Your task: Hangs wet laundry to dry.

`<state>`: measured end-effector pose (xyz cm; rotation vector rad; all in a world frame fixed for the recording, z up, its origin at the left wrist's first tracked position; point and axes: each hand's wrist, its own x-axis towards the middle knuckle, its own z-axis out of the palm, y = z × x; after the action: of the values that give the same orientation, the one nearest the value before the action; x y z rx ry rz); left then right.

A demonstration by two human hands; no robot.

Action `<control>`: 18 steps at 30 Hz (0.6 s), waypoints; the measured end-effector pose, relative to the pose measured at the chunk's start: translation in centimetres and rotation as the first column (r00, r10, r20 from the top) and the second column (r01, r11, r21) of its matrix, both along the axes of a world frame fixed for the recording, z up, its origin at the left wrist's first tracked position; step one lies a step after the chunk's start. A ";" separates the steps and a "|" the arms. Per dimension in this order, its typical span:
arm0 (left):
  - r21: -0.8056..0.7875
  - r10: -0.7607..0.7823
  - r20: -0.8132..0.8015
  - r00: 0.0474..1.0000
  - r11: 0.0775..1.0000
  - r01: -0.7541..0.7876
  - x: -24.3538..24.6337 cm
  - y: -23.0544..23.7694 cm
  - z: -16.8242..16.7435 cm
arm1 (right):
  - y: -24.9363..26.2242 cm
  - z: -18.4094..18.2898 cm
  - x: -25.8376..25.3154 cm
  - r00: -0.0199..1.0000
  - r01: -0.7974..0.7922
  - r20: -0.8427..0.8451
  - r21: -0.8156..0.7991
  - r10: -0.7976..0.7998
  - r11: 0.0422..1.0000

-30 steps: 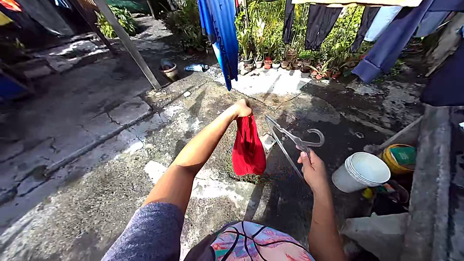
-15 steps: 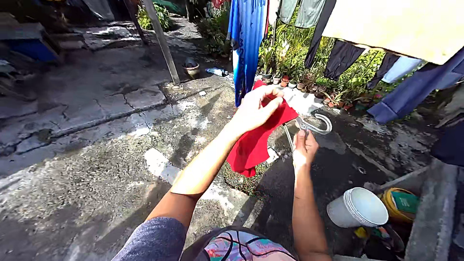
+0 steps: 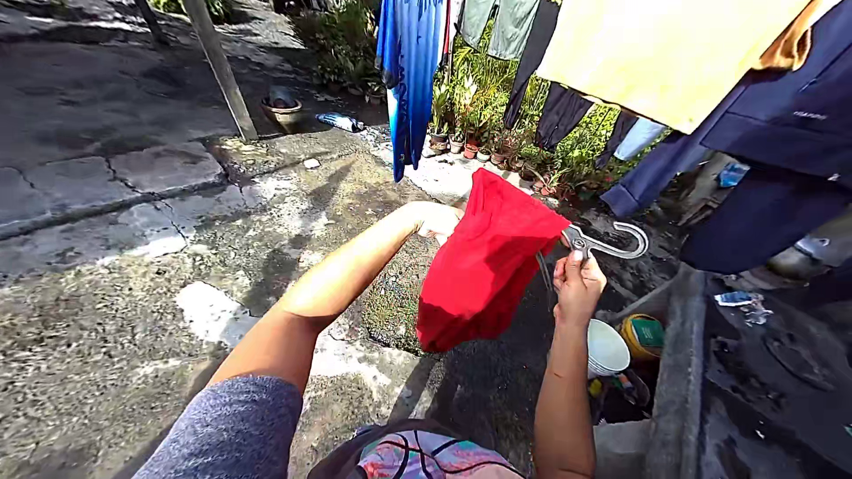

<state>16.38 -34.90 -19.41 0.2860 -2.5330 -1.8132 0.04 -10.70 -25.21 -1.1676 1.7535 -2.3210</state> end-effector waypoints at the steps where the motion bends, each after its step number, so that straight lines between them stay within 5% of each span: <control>1: -0.241 -0.010 0.149 0.989 0.969 0.046 -0.3 0.7 0.8 | 0.1 -0.4 0.0 1.000 -0.002 -0.009 0.005 0.002 1.000; 2: -0.362 0.005 0.256 0.967 0.928 0.091 -0.4 1.2 1.4 | 0.3 -0.9 -0.2 1.000 0.005 0.009 0.008 -0.005 1.000; 5: -0.280 0.135 0.355 0.925 0.960 -0.032 0.2 1.5 1.8 | 1.1 -2.0 -0.8 0.995 0.047 0.092 -0.003 -0.046 0.999; 11: -0.028 0.270 -0.150 0.951 0.960 -0.277 0.0 0.0 0.2 | 1.8 -2.2 -1.5 0.997 -0.005 0.076 -0.044 0.009 0.999; 14: 0.053 0.328 -0.146 0.933 0.945 -0.324 -1.2 0.0 -0.9 | 2.2 -1.7 -1.9 0.997 -0.025 0.073 -0.063 0.030 0.998; 18: 0.129 0.214 -0.289 0.933 0.975 -0.183 -4.7 2.5 -3.8 | 2.0 -1.1 -2.1 0.998 -0.052 0.027 -0.105 0.055 0.993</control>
<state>11.66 -32.36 -23.17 0.2361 -2.1311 -1.7570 -2.06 -8.67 -26.26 -1.1726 1.5889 -2.4117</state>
